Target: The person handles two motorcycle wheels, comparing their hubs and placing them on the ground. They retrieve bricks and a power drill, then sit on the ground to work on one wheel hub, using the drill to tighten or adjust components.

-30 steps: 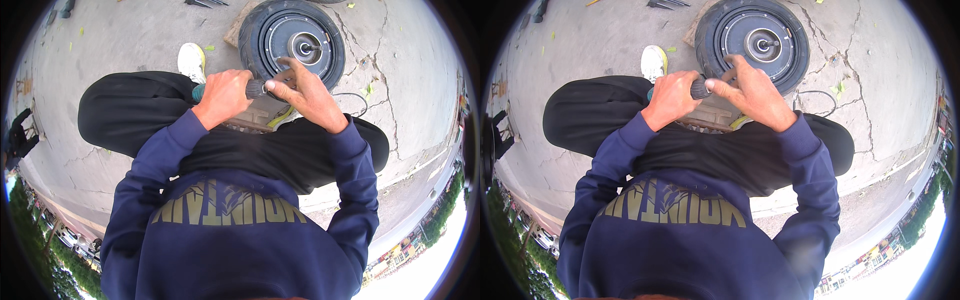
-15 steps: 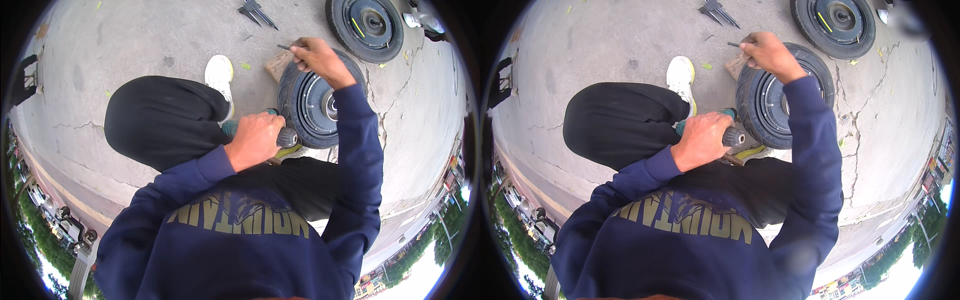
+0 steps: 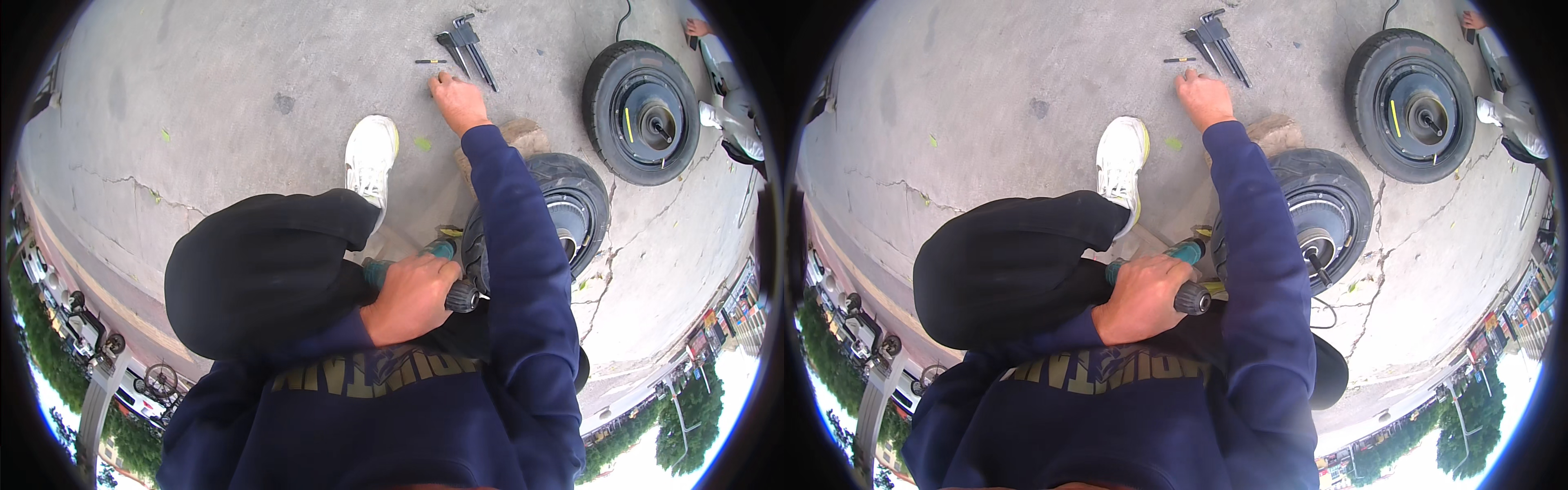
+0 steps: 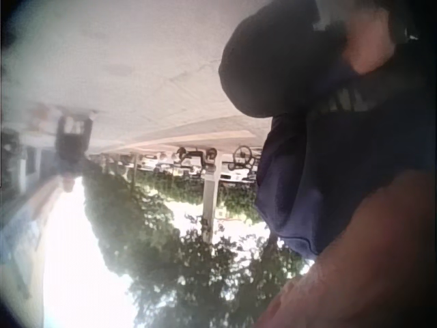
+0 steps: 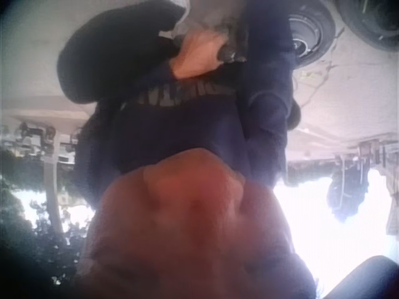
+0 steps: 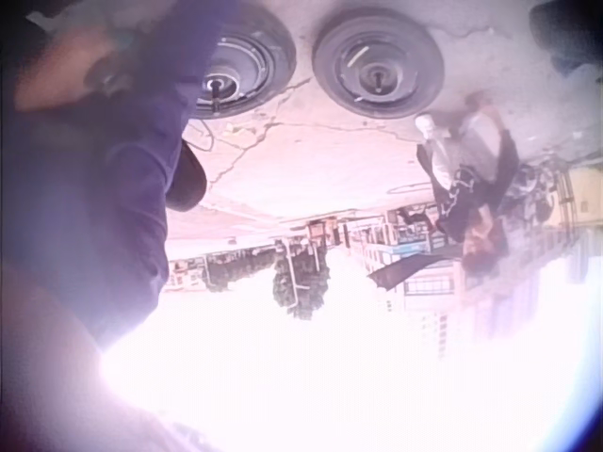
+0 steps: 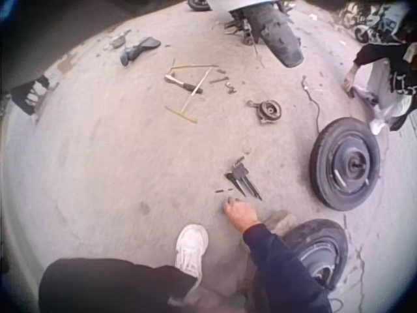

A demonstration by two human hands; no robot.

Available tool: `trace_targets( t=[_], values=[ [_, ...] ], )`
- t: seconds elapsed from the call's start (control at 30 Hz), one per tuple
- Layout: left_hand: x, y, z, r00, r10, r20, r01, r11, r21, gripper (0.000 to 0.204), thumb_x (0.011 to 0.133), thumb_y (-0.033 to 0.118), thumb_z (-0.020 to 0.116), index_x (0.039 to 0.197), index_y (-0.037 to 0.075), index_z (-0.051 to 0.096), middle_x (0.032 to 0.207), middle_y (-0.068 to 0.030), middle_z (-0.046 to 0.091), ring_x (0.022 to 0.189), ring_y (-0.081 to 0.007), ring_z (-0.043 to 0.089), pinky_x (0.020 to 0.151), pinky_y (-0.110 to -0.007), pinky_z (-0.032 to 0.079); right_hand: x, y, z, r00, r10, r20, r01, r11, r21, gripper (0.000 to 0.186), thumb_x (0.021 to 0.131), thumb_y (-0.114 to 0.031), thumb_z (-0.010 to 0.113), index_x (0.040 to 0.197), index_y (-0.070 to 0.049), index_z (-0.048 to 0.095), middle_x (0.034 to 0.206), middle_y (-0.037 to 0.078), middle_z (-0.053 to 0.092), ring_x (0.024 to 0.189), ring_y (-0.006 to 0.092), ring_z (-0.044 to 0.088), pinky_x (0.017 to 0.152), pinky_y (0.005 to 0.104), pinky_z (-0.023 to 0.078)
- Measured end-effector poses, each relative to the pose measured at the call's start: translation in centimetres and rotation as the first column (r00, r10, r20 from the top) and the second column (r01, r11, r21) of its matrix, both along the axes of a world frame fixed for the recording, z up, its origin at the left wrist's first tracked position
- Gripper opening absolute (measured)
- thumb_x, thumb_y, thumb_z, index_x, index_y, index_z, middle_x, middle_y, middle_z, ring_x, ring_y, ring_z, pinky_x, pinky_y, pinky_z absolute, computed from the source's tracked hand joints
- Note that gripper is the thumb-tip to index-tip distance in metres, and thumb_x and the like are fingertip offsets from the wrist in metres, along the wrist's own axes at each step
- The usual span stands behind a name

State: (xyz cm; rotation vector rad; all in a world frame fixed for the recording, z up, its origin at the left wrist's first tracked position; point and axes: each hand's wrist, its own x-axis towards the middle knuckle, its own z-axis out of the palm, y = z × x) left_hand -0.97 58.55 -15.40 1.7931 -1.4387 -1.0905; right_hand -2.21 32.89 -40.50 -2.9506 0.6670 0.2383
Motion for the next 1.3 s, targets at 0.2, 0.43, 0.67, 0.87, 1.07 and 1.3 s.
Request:
trace_targets(
  t=[0.2, 0.43, 0.67, 0.87, 1.07, 1.3],
  values=[
    [0.5, -1.3, 0.7, 0.999, -0.045, -0.031, 0.047, 0.995, 0.084, 0.018, 0.073, 0.009, 0.072, 0.089, 0.007, 0.066, 0.082, -0.0122, 0.068, 0.078, -0.0341, 0.067, 0.066, -0.047, 0.052, -1.5, -2.0, -2.0, 0.997, 0.077, 0.013, -0.077, 0.997, 0.004, 0.008, 0.089, -0.007, 0.06, 0.097, -0.005, 0.062, 0.098, 0.012, 0.066, 0.083, 0.026, 0.075, 0.066, 0.0389, 0.061],
    [0.0, -3.7, 2.4, 0.974, -0.212, -0.077, 0.22, 0.968, 0.118, 0.028, 0.074, 0.021, 0.086, 0.089, 0.006, 0.067, 0.079, -0.0138, 0.069, 0.072, -0.0375, 0.068, 0.063, -0.047, 0.053, -2.6, 0.0, 4.5, 0.912, -0.339, 0.23, 0.269, 0.919, 0.286, 0.008, 0.095, -0.005, 0.056, 0.099, 0.0, 0.06, 0.098, 0.02, 0.071, 0.078, 0.0316, 0.075, 0.066, 0.0389, 0.059],
    [-2.1, -4.2, 4.9, 0.886, -0.426, -0.183, 0.462, 0.846, 0.266, 0.045, 0.076, 0.037, 0.088, 0.105, 0.011, 0.066, 0.089, -0.0106, 0.075, 0.083, -0.0353, 0.072, 0.07, -0.047, 0.054, -14.5, 3.3, 26.3, 0.429, -0.902, 0.055, 0.344, 0.219, 0.913, 0.032, 0.1, -0.01, 0.063, 0.128, 0.006, 0.063, 0.091, 0.012, 0.071, 0.062, 0.0127, 0.062, 0.058, 0.0312, 0.051],
    [-3.5, -3.5, 6.1, 0.783, -0.262, -0.564, 0.41, 0.899, 0.152, 0.068, 0.073, 0.046, 0.094, 0.112, 0.002, 0.059, 0.095, -0.0116, 0.071, 0.089, -0.0223, 0.07, 0.081, -0.036, 0.054, -20.9, 17.0, 33.9, -0.303, -0.953, 0.015, 0.064, -0.005, 0.998, 0.026, 0.103, -0.019, 0.066, 0.121, -0.001, 0.067, 0.101, 0.006, 0.072, 0.093, 0.0133, 0.067, 0.072, 0.024, 0.049],
    [-4.3, -1.2, 8.1, 0.566, -0.246, -0.787, 0.484, 0.872, 0.076, 0.08, 0.072, 0.056, 0.091, 0.117, 0.004, 0.05, 0.089, -0.0033, 0.064, 0.083, -0.0098, 0.063, 0.073, -0.025, 0.052, -20.7, 26.2, 38.0, -0.368, -0.917, 0.152, -0.199, 0.237, 0.951, 0.026, 0.104, -0.019, 0.064, 0.118, 0.002, 0.065, 0.102, 0.013, 0.071, 0.098, 0.0198, 0.068, 0.082, 0.0314, 0.054],
    [-5.1, 3.3, 11.2, 0.532, -0.202, -0.822, 0.568, 0.805, 0.17, 0.098, 0.07, 0.062, 0.09, 0.133, 0.001, 0.046, 0.1, -0.0046, 0.062, 0.086, -0.0113, 0.064, 0.079, -0.027, 0.054, -21.6, 30.6, 37.6, -0.324, -0.899, 0.296, -0.163, 0.362, 0.918, 0.021, 0.105, -0.018, 0.062, 0.114, 0.002, 0.065, 0.1, 0.012, 0.071, 0.094, 0.0181, 0.068, 0.081, 0.028, 0.054]
  ],
)
